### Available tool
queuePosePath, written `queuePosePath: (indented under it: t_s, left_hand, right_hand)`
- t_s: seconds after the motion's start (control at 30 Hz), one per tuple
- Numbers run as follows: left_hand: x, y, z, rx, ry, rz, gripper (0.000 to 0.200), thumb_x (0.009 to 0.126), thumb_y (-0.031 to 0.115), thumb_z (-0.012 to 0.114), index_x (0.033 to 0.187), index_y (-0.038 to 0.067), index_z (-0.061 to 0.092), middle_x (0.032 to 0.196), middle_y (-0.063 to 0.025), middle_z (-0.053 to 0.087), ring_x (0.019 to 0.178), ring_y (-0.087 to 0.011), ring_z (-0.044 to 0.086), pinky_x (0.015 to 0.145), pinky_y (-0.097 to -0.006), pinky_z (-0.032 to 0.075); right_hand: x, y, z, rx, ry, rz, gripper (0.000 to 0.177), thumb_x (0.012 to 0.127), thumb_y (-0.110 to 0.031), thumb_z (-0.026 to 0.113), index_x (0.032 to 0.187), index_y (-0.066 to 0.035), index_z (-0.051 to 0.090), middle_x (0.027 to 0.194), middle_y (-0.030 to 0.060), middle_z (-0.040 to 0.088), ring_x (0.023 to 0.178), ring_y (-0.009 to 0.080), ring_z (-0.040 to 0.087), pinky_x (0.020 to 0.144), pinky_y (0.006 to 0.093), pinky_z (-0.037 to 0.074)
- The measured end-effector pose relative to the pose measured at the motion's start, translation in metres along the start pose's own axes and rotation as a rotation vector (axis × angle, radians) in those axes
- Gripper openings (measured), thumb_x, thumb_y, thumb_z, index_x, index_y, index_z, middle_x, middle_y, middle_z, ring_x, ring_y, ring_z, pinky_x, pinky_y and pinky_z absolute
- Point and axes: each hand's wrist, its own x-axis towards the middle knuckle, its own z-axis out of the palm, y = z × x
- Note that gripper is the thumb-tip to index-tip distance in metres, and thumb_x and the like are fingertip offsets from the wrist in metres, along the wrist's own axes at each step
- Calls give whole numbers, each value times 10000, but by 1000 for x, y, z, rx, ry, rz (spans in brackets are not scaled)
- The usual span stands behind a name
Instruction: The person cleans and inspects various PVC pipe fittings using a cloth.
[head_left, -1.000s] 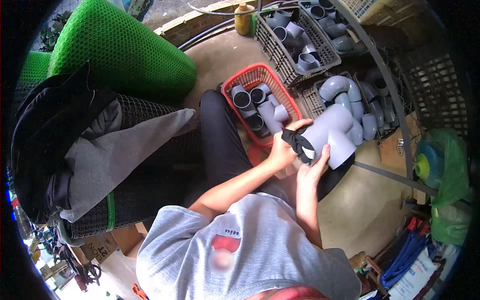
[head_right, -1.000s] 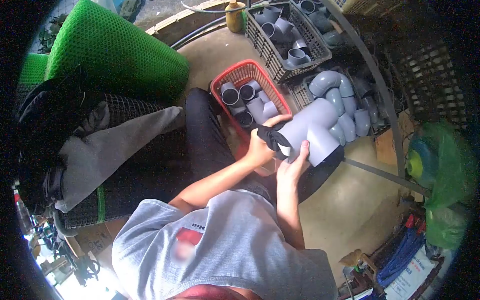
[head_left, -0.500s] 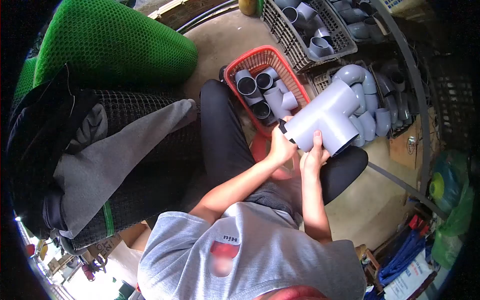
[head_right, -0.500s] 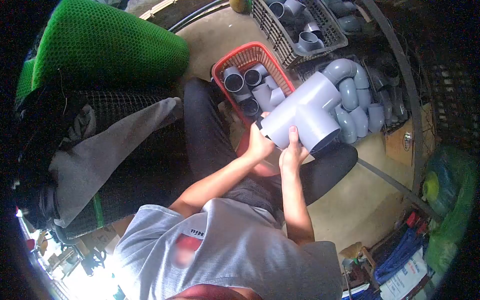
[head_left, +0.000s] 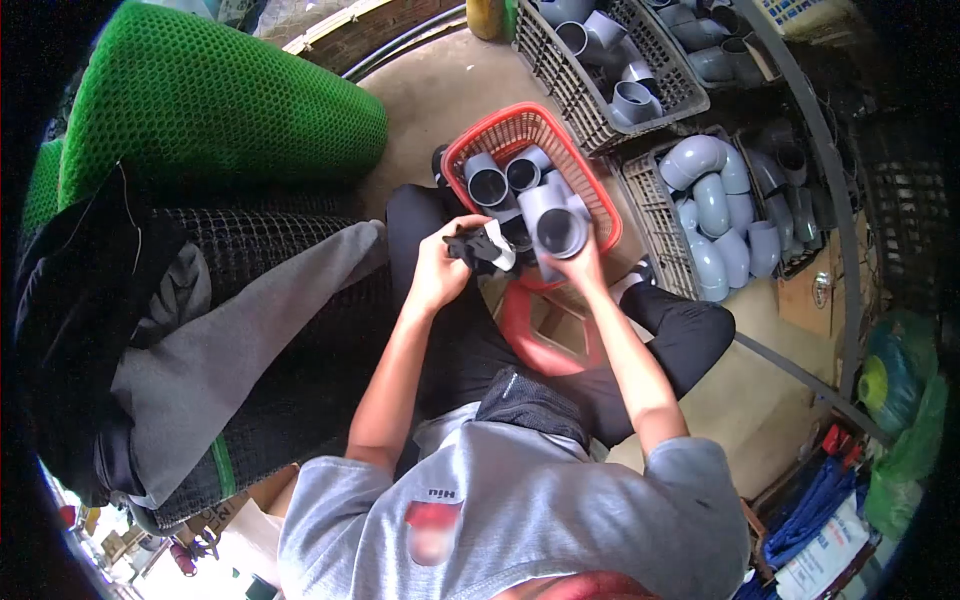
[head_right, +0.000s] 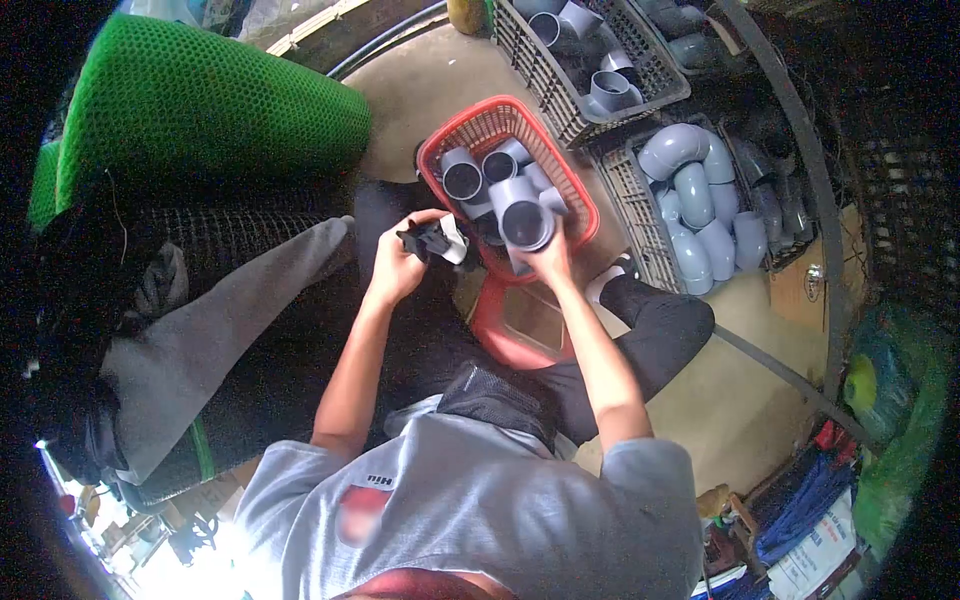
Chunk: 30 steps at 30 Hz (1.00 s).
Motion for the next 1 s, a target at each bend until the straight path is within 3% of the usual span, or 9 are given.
queuePosePath:
  t_s: [0.13,0.2,0.4,0.6,0.63,0.77,0.87,0.9,1.0]
  left_hand:
    - [0,-14,2,25,-13,-43,346,852,-54,630,1187,14,687,1020,-74,756,977,-114,683,894,-275,526]
    - [3,-19,4,38,19,-46,357,842,-52,629,1189,14,685,1024,-82,756,978,-117,686,891,-278,530]
    - [9,-20,3,49,-38,-71,328,877,9,695,1204,16,686,1069,-57,745,979,-117,683,894,-276,531]
    - [6,-25,4,58,-44,-86,335,872,0,678,1206,22,684,1070,-58,745,982,-120,685,897,-276,530]
    - [6,-26,4,45,-33,-78,335,872,-3,671,1206,23,685,1070,-58,745,980,-121,686,896,-276,530]
    - [7,-24,5,24,-28,-82,327,880,-5,661,1205,20,683,1069,-58,742,973,-123,684,895,-277,530]
    - [8,-16,7,59,-40,-79,324,883,-16,654,1205,15,681,1069,-59,741,972,-123,683,899,-277,529]
    - [8,-15,8,54,-43,-85,322,884,-19,654,1203,15,682,1069,-59,741,972,-123,683,900,-279,529]
    - [10,-18,9,39,-46,-75,344,866,-47,621,1199,11,681,1058,-72,745,982,-128,687,910,-282,528]
  right_hand:
    - [2,36,35,-21,-216,-16,922,621,-160,941,1392,-48,449,1299,189,655,1251,302,623,1027,446,498]
    - [13,41,51,-40,-130,-215,919,646,-124,917,1425,-43,436,1276,199,648,1247,366,610,1037,459,492]
    - [21,64,63,-20,-239,-132,982,641,-187,944,1457,-35,418,1384,224,580,1327,377,538,1115,461,436]
    - [26,111,58,-61,-512,567,1154,549,-450,966,1433,61,428,1443,255,542,1366,327,521,1140,432,419]
    - [30,94,46,-216,-576,563,1206,587,-571,910,1452,102,405,1457,276,522,1385,331,502,1135,431,422]
    - [31,102,22,-155,-555,640,1231,723,-685,766,1509,145,310,1490,302,480,1399,341,482,1136,408,424]
    - [39,27,-21,287,-714,970,895,864,-701,634,1528,-133,442,1462,142,568,1317,328,556,1069,614,428]
    - [44,56,-17,332,-724,1048,763,886,-733,577,1464,-237,524,1365,74,644,1193,307,636,944,664,472]
    - [53,82,-21,489,-757,1069,755,875,-750,575,1415,-222,568,1279,67,686,1083,274,682,891,552,520]
